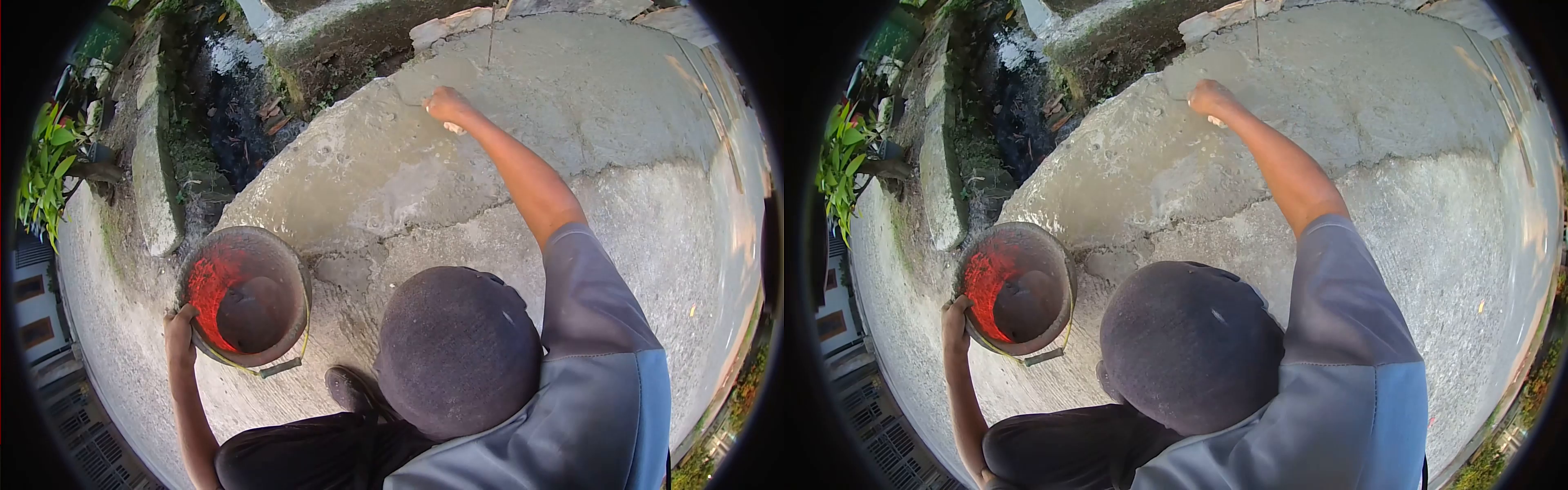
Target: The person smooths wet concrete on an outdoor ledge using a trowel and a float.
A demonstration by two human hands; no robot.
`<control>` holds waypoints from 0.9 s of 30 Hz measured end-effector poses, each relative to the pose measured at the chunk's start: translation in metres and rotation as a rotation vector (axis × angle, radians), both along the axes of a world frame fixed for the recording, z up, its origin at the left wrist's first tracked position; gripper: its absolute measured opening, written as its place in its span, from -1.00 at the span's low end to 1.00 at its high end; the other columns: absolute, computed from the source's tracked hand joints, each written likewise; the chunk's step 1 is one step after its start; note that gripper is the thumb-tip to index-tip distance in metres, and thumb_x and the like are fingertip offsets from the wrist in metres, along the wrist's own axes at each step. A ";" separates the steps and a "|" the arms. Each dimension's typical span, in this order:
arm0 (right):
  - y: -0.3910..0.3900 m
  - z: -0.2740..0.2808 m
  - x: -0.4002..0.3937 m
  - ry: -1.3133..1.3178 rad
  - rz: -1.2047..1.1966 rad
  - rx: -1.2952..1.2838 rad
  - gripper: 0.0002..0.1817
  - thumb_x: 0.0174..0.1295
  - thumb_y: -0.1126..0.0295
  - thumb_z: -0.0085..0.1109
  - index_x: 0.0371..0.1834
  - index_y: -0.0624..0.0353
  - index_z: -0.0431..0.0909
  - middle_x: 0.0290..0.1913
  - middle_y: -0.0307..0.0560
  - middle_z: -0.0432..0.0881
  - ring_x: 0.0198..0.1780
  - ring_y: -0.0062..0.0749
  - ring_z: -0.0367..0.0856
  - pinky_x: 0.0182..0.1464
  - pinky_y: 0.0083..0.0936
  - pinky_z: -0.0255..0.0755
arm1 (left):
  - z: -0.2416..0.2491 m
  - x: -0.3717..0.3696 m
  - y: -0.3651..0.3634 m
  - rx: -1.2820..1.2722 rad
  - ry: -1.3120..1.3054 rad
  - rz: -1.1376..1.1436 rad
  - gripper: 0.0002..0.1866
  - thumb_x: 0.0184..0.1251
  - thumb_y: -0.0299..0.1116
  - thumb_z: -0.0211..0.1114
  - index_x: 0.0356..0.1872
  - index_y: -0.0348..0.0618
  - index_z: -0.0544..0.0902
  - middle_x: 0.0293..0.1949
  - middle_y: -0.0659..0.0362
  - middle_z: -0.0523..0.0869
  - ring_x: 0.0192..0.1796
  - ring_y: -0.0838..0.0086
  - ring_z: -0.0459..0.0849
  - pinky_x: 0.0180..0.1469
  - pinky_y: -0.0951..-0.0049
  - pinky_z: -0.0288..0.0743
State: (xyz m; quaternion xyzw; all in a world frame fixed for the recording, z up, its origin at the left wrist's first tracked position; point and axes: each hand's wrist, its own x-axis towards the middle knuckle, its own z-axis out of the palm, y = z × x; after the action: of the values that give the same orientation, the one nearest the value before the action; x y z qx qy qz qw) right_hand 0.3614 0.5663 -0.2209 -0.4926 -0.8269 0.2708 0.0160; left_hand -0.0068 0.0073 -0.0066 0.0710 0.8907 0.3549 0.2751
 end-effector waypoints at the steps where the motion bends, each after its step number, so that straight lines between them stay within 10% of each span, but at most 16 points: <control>1: -0.021 0.001 -0.007 -0.010 0.087 0.072 -0.55 0.28 0.09 0.13 -0.07 0.31 0.66 -0.17 0.37 0.70 -0.11 0.17 0.72 0.01 -0.07 0.58 | 0.001 0.000 0.000 -0.002 -0.012 -0.002 -0.93 0.05 -0.48 0.25 -0.50 -0.20 0.53 -0.51 0.32 0.52 -0.49 0.57 0.46 -0.41 0.46 0.33; 10: -0.117 0.039 -0.005 -0.123 0.405 0.096 -0.61 0.32 0.17 -0.01 -0.14 0.25 0.70 -0.09 0.26 0.71 0.01 0.16 0.69 0.09 -0.03 0.53 | 0.005 0.001 -0.004 0.016 -0.064 -0.020 -0.94 0.04 -0.49 0.25 -0.49 -0.23 0.55 -0.51 0.31 0.54 -0.49 0.57 0.48 -0.40 0.47 0.35; 18: -0.028 0.030 0.059 -0.185 0.071 0.175 -0.65 0.32 0.14 0.05 -0.14 0.22 0.60 -0.20 0.26 0.71 -0.06 0.15 0.69 -0.01 0.02 0.53 | 0.006 0.003 -0.001 0.032 -0.075 -0.027 -0.96 0.05 -0.50 0.24 -0.46 -0.21 0.56 -0.48 0.30 0.56 -0.47 0.57 0.50 -0.39 0.48 0.36; 27: -0.069 0.043 0.079 -0.187 0.319 0.195 -0.63 0.31 0.18 0.01 -0.15 0.27 0.67 -0.08 0.24 0.71 -0.01 0.14 0.69 0.05 -0.03 0.54 | 0.001 0.005 0.000 0.074 -0.031 -0.023 -0.96 0.08 -0.48 0.22 -0.51 -0.18 0.57 -0.50 0.31 0.57 -0.48 0.57 0.49 -0.39 0.49 0.34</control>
State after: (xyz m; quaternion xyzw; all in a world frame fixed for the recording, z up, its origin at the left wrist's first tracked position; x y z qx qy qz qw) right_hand 0.4408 0.4975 -0.1778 -0.3745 -0.9146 0.1418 -0.0563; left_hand -0.0016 0.0073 -0.0057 0.0861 0.8716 0.3857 0.2899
